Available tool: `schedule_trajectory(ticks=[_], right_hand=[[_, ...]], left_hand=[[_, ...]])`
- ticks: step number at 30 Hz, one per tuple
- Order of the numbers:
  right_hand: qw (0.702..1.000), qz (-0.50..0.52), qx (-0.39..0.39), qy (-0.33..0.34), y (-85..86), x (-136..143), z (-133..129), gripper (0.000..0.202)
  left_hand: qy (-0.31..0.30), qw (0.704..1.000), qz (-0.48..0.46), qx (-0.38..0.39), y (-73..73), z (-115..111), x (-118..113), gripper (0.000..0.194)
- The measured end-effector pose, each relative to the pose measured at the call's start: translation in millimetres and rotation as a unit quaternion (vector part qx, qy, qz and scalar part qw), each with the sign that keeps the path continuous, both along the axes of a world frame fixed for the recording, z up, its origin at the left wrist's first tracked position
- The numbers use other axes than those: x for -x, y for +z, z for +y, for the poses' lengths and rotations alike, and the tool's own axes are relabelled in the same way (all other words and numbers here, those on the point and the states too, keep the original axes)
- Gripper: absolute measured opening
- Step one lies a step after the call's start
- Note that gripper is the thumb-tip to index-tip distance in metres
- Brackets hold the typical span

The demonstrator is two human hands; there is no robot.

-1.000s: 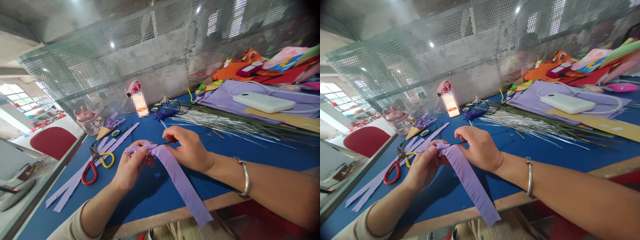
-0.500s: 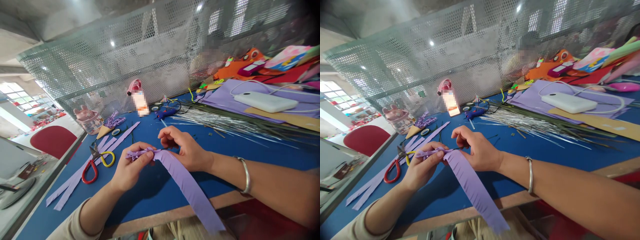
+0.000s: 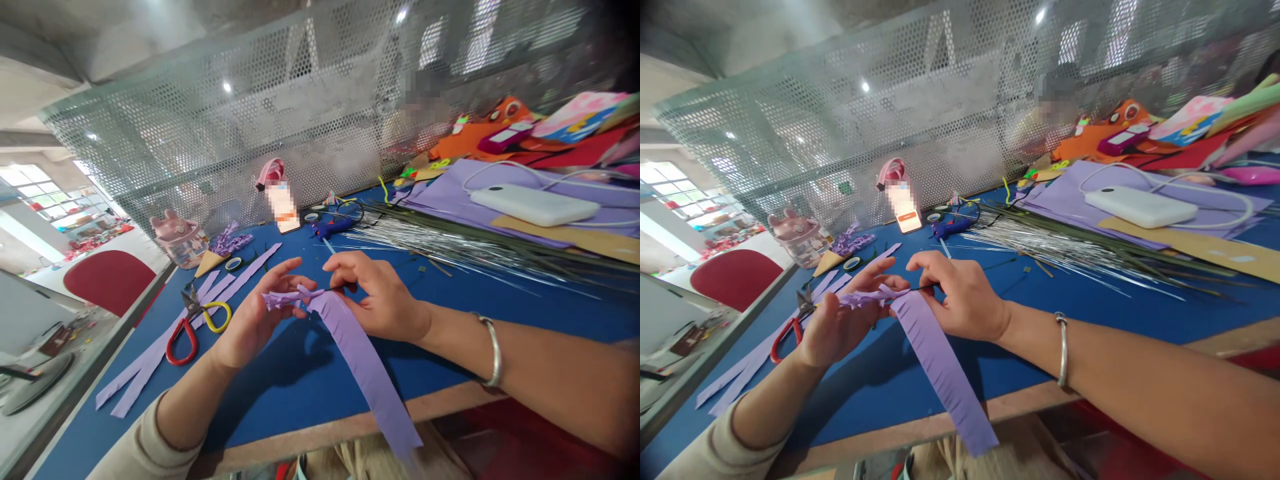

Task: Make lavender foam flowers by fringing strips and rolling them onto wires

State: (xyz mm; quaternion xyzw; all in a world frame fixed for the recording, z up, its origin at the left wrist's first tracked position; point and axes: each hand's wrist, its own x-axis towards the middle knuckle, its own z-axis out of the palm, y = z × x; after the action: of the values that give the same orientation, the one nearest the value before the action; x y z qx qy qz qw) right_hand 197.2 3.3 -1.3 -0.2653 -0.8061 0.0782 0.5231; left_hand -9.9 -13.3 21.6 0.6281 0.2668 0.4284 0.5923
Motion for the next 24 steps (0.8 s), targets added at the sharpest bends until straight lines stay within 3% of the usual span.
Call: schedule_trajectory(ticks=[2, 5, 8, 10, 16, 24], right_hand=[[0.994, -0.038, -0.098, -0.031, 0.7, -2.2, 1.2, 0.022], [0.979, -0.109, -0.159, -0.071, -0.3, -2.1, 2.7, 0.016], [0.973, -0.141, -0.153, -0.097, -2.8, -0.9, 4.0, 0.019], [0.977, -0.141, -0.134, -0.087, -3.5, -0.9, 4.4, 0.022], [0.985, -0.126, -0.116, -0.014, -1.1, -3.0, 3.3, 0.020], [0.986, -0.084, -0.143, -0.013, -3.9, -2.1, 5.2, 0.013]], left_hand=[[0.019, 0.999, -0.030, 0.033, 0.0, 2.1, -1.2, 0.076], [0.064, 0.996, 0.040, 0.041, -1.3, 4.2, -2.2, 0.060], [0.080, 0.981, 0.165, 0.064, -2.8, 4.7, -2.8, 0.036], [0.088, 0.973, 0.203, 0.064, -2.6, 4.3, -3.4, 0.031], [0.129, 0.962, 0.239, 0.002, 1.1, 3.0, -4.1, 0.025], [0.128, 0.953, 0.262, -0.077, 1.6, -0.7, -3.9, 0.025]])
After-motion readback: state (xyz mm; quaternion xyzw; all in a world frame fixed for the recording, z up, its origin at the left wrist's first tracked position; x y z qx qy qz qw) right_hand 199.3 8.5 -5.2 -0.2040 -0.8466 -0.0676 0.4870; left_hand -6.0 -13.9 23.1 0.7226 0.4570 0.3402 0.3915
